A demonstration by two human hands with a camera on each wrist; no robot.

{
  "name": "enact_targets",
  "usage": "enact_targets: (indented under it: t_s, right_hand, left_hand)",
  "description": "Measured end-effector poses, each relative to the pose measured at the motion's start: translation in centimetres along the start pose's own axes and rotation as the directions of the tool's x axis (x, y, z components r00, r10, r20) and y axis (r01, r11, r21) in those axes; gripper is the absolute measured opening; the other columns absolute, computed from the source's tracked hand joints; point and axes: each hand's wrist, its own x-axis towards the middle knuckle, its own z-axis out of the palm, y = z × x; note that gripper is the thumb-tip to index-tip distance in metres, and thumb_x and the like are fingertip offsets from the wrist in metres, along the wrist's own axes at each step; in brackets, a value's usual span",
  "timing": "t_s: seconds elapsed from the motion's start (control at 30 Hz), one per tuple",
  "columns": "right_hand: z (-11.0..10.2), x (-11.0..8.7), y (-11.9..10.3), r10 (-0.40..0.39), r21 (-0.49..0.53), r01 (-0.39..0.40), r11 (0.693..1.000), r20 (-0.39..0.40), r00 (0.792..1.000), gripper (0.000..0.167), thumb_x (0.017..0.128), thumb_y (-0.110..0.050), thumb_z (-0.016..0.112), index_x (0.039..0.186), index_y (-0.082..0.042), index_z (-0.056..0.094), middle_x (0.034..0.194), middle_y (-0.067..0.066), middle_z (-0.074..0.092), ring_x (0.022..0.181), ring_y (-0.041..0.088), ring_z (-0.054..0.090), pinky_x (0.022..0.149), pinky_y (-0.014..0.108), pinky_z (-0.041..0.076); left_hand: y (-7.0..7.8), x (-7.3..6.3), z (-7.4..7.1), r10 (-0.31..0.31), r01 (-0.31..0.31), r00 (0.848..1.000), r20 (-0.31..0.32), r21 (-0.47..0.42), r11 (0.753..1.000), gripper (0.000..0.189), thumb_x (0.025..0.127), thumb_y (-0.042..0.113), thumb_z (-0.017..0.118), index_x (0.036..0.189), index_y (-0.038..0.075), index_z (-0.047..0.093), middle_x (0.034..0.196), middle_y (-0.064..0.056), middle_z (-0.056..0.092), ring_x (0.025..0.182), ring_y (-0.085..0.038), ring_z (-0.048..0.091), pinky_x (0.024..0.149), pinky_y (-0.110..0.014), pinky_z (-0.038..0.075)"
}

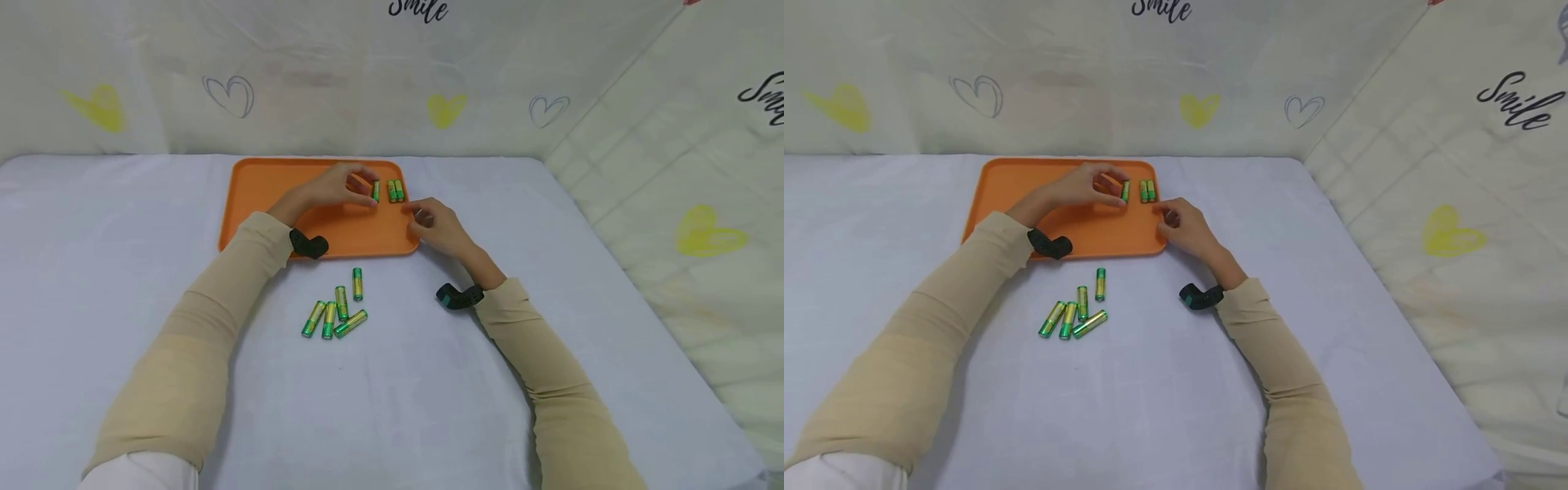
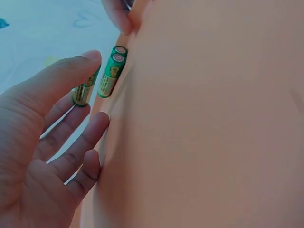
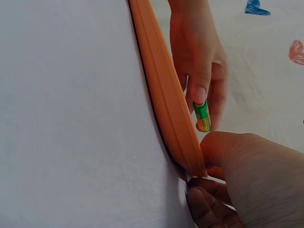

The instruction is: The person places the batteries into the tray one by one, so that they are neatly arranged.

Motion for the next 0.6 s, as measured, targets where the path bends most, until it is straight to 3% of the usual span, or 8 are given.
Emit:
enact_targets:
  t_s: [0.3,0.6]
  right_hand:
    - [0.0,-0.1,-0.1,0.003,-0.011,-0.003,1.000,0.002,1.000,0.040,0.091,-0.005,0.058,0.130,0.000,0.058,0.121,0.018,0.056,0.104,0.031,0.055,0.090,0.042,0.047]
    - [-0.1,0.1,-0.1,-0.003,-0.010,0.003,1.000,0.000,1.000,0.039,0.091,-0.005,0.058,0.129,-0.001,0.059,0.120,0.018,0.056,0.103,0.030,0.055,0.090,0.041,0.047]
  left_hand:
    - [0.3,0.8,0.4,-0.057,0.058,0.998,-0.016,0.051,0.997,0.057,0.088,0.028,0.074,0.136,0.008,0.051,0.134,-0.008,0.051,0.120,-0.025,0.052,0.101,-0.037,0.044]
    - [0.3,2.3,0.9,-0.048,0.052,0.998,-0.033,0.130,0.990,0.055,0.088,0.028,0.074,0.133,0.005,0.053,0.132,-0.010,0.053,0.114,-0.025,0.050,0.099,-0.036,0.043]
